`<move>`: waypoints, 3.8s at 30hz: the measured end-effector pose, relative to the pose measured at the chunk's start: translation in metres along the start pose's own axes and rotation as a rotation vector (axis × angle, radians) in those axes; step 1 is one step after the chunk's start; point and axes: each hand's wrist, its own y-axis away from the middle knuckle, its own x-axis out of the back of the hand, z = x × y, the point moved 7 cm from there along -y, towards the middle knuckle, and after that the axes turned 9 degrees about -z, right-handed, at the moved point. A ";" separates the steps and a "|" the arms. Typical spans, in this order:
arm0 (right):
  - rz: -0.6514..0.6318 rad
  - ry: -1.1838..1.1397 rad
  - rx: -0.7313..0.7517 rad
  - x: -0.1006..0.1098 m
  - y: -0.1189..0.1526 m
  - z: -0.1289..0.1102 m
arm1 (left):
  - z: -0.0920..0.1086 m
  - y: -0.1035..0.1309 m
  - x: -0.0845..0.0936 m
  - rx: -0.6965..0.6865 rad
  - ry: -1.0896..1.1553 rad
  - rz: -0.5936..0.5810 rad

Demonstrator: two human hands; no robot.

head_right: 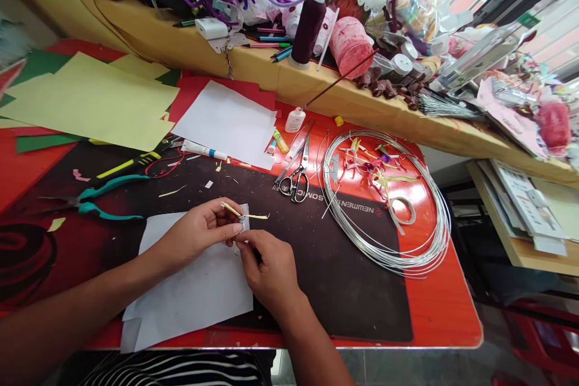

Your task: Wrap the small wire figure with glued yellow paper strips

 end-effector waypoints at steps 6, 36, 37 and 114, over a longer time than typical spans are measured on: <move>-0.022 0.009 -0.023 0.000 -0.001 0.001 | -0.002 0.000 -0.002 0.002 0.000 -0.001; 0.161 -0.021 0.004 0.013 0.003 -0.002 | 0.005 0.001 0.006 -0.059 0.065 0.034; 0.158 -0.022 0.001 0.013 0.003 -0.001 | 0.006 0.001 0.006 -0.059 0.068 0.031; 0.206 -0.249 -0.202 0.011 0.009 0.020 | 0.001 0.000 0.002 -0.074 0.105 0.000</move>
